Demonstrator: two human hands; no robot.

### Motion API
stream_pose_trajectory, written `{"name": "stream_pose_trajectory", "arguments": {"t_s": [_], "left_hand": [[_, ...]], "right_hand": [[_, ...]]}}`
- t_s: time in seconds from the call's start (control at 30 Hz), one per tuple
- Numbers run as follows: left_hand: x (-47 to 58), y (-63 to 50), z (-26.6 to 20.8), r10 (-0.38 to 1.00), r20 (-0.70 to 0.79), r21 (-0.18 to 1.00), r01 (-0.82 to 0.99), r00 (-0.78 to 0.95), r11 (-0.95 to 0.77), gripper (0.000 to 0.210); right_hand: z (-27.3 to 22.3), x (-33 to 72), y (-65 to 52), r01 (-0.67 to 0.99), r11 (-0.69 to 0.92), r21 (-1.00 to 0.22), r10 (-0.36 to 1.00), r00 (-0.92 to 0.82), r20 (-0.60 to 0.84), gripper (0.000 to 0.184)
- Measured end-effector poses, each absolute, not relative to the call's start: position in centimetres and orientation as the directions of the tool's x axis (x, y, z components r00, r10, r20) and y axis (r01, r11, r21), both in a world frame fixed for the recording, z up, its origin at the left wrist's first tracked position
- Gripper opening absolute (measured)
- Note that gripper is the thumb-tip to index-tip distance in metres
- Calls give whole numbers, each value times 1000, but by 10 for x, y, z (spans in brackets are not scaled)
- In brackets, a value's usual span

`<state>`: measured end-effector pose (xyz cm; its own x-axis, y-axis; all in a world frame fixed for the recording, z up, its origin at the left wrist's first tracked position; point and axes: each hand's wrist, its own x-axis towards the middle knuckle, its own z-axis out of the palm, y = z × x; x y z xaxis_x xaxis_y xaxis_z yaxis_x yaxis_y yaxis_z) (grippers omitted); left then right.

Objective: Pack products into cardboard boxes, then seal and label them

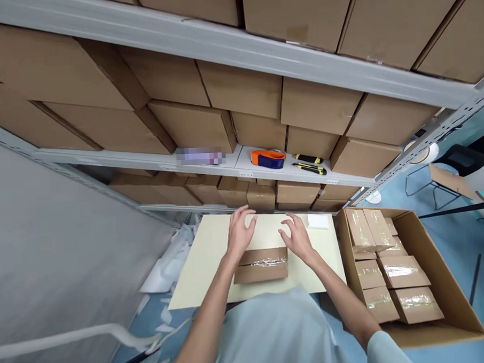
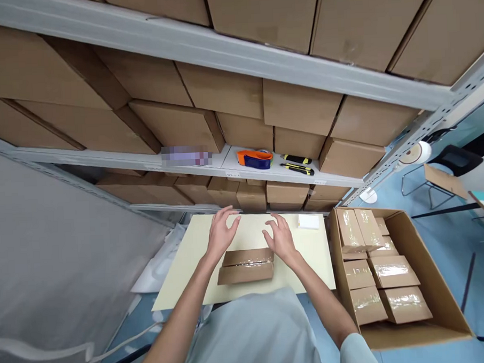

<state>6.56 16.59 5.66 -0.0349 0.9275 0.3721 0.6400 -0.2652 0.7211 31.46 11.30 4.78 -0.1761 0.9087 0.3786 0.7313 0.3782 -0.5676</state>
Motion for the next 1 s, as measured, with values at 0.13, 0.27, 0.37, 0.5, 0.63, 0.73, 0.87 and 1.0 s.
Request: {"name": "stream_pose_trajectory", "arguments": {"t_s": [0.13,0.27,0.37,0.5,0.63,0.73,0.87,1.0], "left_hand": [[89,215,105,866,500,689,620,-31,-375,20],[102,262,143,826,564,642,626,7,-444,21],[106,294,164,817,576,620,636,28,-459,24],[105,317,175,836,547,615,659,38,-432,26],[103,312,166,856,511,606,675,74,-421,27],[100,297,152,874,479,623,672,76,-400,28],[95,271,135,909,413,680,647,51,-345,26],[85,230,116,922,387,754,570,17,-327,27]], "right_hand": [[100,316,177,762,427,-487,867,-192,460,30],[152,306,244,803,456,-384,838,-242,490,36],[187,293,291,859,426,-284,854,-278,440,40],[210,274,340,943,297,-151,945,-267,190,44],[206,261,364,973,213,-91,977,-212,22,39],[203,259,369,974,210,-87,978,-210,14,40],[200,266,362,968,229,-105,973,-228,16,41],[173,278,327,889,295,-350,955,-259,146,39]]}}
